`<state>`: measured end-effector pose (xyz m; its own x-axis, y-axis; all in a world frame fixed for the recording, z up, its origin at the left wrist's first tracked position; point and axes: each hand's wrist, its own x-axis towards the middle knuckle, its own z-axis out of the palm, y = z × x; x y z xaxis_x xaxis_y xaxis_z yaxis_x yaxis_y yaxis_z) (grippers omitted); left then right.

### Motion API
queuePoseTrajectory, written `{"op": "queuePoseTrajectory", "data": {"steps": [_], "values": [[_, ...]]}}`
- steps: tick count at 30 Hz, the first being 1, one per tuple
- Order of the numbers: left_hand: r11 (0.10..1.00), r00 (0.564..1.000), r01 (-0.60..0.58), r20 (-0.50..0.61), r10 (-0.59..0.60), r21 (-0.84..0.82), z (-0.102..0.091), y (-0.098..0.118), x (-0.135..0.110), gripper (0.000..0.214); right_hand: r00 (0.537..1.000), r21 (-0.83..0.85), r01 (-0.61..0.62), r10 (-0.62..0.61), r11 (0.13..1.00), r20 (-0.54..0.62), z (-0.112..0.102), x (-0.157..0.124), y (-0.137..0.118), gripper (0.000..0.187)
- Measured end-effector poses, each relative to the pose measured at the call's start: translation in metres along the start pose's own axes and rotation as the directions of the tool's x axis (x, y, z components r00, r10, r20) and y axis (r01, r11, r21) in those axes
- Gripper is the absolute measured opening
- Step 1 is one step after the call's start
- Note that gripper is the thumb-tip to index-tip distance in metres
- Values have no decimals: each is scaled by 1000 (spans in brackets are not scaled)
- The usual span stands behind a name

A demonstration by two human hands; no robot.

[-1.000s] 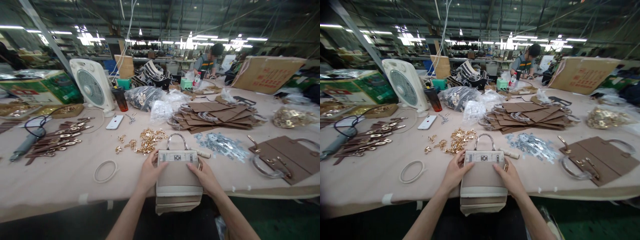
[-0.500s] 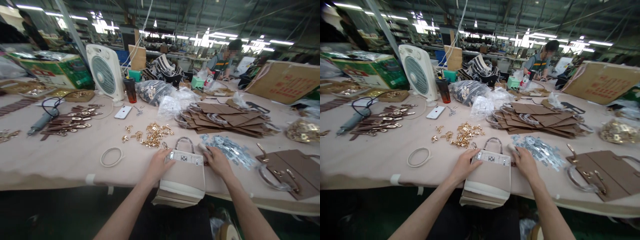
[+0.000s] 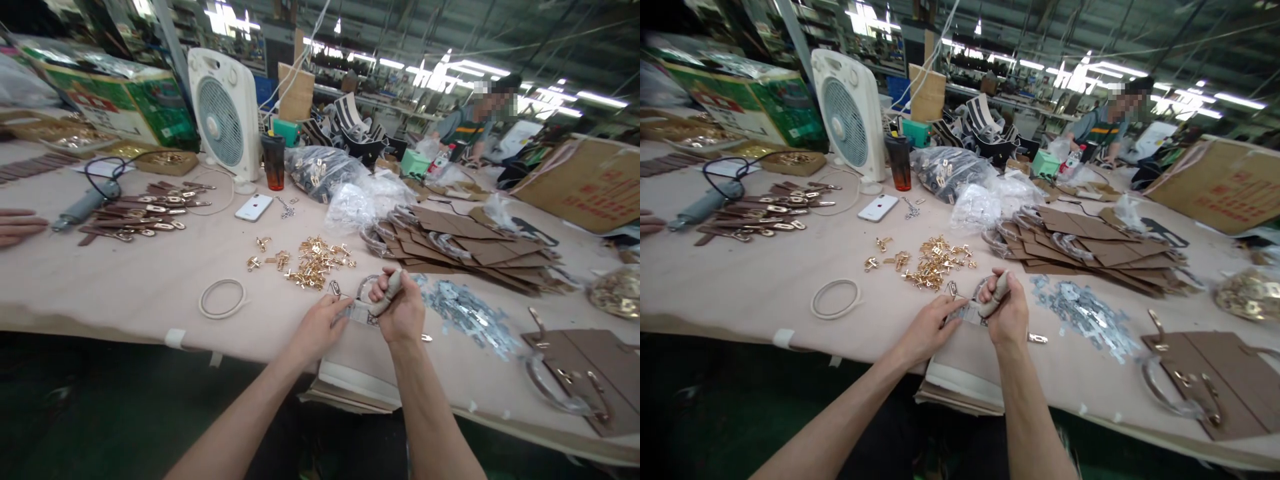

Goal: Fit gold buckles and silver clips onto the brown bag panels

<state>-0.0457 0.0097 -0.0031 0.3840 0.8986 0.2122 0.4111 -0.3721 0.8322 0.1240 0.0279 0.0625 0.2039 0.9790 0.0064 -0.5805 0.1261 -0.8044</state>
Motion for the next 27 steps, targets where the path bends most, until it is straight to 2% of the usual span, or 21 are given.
{"op": "queuePoseTrajectory", "data": {"steps": [4, 8, 11, 19, 27], "values": [[997, 988, -72, -136, 74, 23, 10, -6, -6, 35, 999, -4, 51, -51, 999, -2, 5, 10, 23, 24], [989, 966, -77, -236, 106, 127, 21, -12, -8, 24, 989, -111, 129, -136, 985, -52, 8, 15, 30, 33], [982, 966, -83, -229, 121, 168, 23, -13, -6, 21, 983, -201, 165, -176, 966, -41, 9, 17, 33, 32], [975, 984, -50, -155, 85, 216, 14, -5, 2, 15, 964, -238, 250, -263, 938, -23, 10, 21, 42, 35], [976, 983, -36, -167, 73, 213, 16, -9, 2, 16, 977, -207, 212, -213, 955, 14, 6, 30, 45, 36]]}}
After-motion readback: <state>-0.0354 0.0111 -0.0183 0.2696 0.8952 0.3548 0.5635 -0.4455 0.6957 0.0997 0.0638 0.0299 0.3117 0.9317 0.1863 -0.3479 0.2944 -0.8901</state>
